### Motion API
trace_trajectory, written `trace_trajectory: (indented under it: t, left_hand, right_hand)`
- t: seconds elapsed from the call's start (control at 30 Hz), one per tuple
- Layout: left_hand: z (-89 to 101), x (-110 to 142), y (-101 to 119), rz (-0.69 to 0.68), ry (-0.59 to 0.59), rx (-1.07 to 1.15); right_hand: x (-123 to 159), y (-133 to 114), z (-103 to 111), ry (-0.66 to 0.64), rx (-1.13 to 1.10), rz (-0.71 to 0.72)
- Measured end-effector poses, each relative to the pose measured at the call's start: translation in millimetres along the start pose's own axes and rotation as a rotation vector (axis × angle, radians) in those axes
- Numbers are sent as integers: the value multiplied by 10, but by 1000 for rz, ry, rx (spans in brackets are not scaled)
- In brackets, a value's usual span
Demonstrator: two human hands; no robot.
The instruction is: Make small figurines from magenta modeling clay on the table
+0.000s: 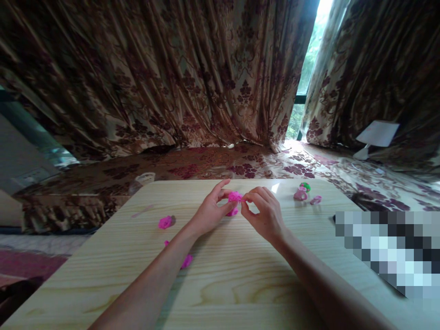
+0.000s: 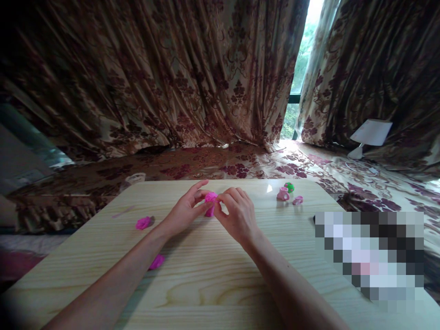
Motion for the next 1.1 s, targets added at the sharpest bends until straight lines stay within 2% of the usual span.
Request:
trace_trajectory:
  t: [0.13, 0.3, 0.77, 1.1]
  left_hand:
    - [52, -18, -15, -8, 35, -8]
    - [57, -28, -38, -8, 31, -15]
    - [19, -23, -48, -1, 18, -10]
    - [37, -31, -62, 11, 13, 23]
  right_hand:
    - [46, -23, 77, 50, -90, -3]
    - [102, -22, 9, -23, -142, -32]
    - [133, 3, -89, -217, 80, 49]
    - [125, -17, -91, -280, 123, 93]
Point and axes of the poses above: each hand's wrist, its own x-axis away from the middle knuckle, its own z-axis out of the back of the hand, y = z × x, the point moved 3 cm from there along -x, towards the middle knuckle, and after that the axes turned 8 degrees about z, right-handed, at the moved point
